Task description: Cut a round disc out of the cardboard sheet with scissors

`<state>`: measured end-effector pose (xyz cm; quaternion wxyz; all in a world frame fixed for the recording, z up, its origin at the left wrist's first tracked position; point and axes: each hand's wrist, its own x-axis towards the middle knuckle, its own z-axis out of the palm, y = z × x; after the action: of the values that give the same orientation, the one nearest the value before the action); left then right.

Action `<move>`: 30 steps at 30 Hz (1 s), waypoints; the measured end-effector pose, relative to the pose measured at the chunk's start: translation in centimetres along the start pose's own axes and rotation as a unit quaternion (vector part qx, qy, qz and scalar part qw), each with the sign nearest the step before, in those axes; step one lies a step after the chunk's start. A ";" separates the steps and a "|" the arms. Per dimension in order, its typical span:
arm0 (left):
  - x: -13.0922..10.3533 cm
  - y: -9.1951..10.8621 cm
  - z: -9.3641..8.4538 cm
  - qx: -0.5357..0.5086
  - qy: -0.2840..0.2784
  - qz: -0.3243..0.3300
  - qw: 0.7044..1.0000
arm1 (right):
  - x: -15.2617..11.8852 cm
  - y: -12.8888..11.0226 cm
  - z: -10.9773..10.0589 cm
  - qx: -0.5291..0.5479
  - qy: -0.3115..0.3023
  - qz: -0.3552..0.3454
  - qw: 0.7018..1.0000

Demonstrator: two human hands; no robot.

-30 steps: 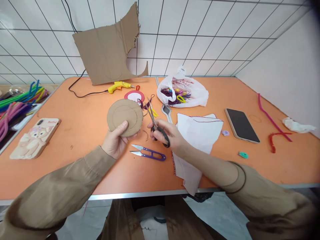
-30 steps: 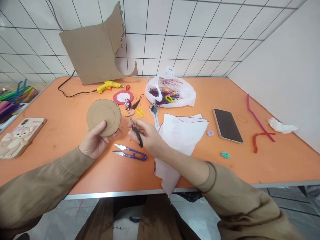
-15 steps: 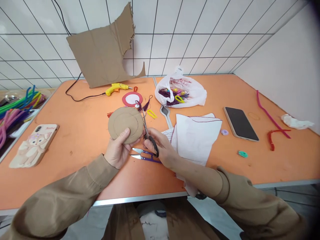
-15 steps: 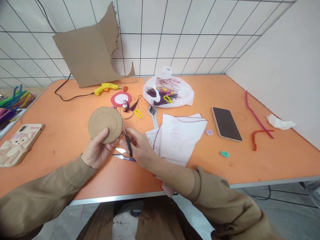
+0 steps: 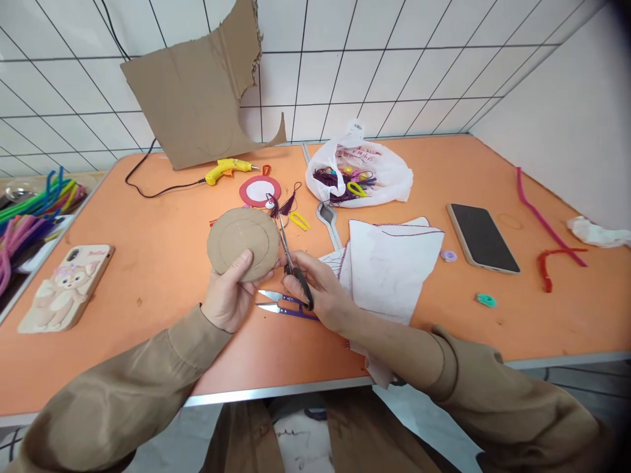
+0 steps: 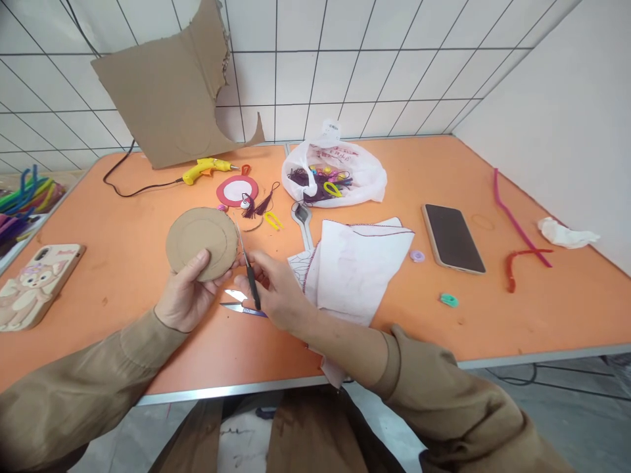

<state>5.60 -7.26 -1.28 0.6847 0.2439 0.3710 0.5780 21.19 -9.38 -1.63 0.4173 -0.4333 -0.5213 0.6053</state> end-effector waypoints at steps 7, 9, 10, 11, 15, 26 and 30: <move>-0.1 0.0 0.2 0.021 -0.004 0.014 1.000 | 0.2 0.0 -0.1 -0.011 -0.004 0.016 1.000; -0.1 -0.2 0.2 0.026 0.008 0.023 0.999 | 0.3 0.1 -0.1 -0.020 0.001 0.023 1.000; -0.1 -0.2 0.1 0.029 0.016 0.026 0.999 | 0.3 0.1 -0.1 -0.023 0.002 0.026 0.999; -0.2 -0.3 0.1 0.033 0.022 0.029 0.999 | 0.3 0.1 -0.1 -0.025 0.003 0.027 0.999; -0.2 -0.4 0.2 0.040 0.021 0.031 0.998 | 0.3 0.2 -0.1 -0.034 0.004 0.012 0.999; -0.2 -0.3 0.1 0.022 0.036 0.002 0.999 | 0.2 0.2 0.1 -0.049 0.001 -0.003 0.999; -0.3 -0.3 0.0 0.020 0.030 -0.002 0.999 | 0.2 0.3 0.0 -0.069 0.007 -0.001 0.998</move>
<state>5.72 -7.58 -1.43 0.6697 0.2395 0.4032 0.5759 21.11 -9.25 -1.98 0.3906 -0.4652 -0.5589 0.5645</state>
